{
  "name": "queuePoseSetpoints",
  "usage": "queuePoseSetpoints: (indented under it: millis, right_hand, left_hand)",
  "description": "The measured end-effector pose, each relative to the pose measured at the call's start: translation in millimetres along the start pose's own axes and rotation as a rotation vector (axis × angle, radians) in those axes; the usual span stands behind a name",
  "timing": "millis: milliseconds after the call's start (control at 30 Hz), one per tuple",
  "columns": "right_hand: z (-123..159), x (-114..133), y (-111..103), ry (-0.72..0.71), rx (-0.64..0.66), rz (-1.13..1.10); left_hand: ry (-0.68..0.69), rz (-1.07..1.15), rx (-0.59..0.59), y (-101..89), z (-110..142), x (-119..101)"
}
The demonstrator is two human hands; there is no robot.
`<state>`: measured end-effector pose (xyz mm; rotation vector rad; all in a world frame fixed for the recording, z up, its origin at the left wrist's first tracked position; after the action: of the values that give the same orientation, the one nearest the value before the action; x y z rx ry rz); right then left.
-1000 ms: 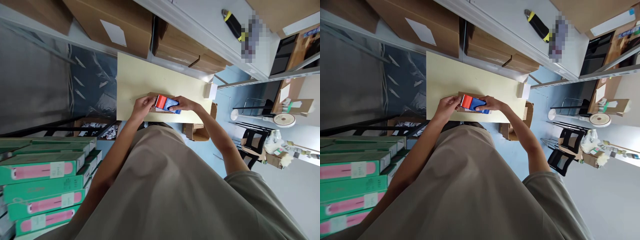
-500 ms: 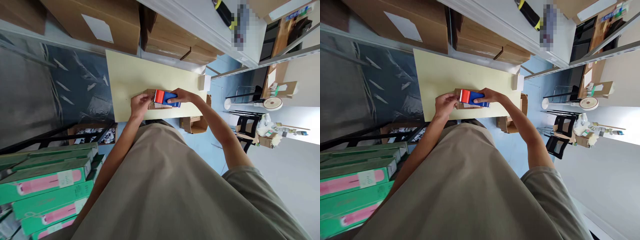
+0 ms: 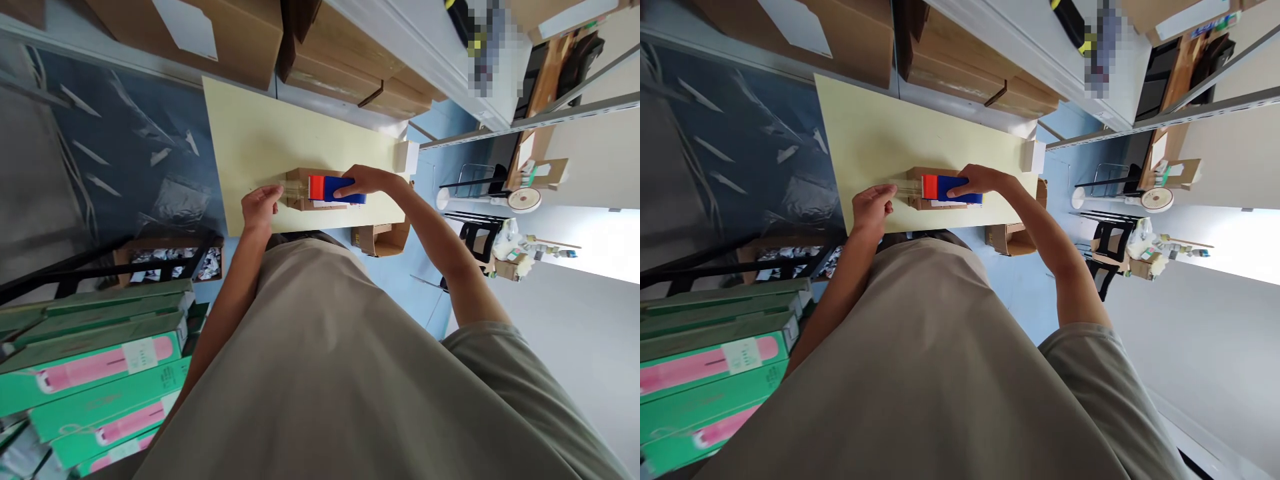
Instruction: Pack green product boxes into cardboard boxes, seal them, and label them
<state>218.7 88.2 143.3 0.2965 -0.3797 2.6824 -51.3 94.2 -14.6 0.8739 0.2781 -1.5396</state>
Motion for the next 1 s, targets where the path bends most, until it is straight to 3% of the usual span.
queuePoseSetpoints:
  millis: [200,500,633,733,867,1000]
  right_hand:
    - [-1,17,2,0.043,-0.027,0.026]
    - [1,20,10,0.032,-0.061,-0.002]
    - [-3,15,11,-0.008,-0.068,0.018]
    - [-10,8,11,-0.053,-0.05,0.042]
    - [-23,2,12,-0.118,-0.048,0.095]
    - [-36,7,15,-0.208,-0.063,0.136]
  left_hand:
    - [-0.112,0.026,-0.007,-3.1,-22,27]
    - [-0.204,-0.036,0.123,18.6,-32,56]
    - [-0.149,-0.135,-0.015,7.8,-33,55]
    - [-0.025,-0.232,-0.114,0.9,-27,47]
    - [0.182,-0.314,-0.045,16.7,-14,35]
    - [0.219,-0.372,-0.167,27.6,-3,29]
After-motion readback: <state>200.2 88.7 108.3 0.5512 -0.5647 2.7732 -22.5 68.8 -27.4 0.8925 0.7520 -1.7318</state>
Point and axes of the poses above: each hand's wrist, its own z-axis away from the middle knuckle, its own y-axis out of the palm, x = y × z, the point moved 5 cm from there along -z, towards the middle knuckle, and after that the axes turned 11 degrees about x, right-handed, at the moved point
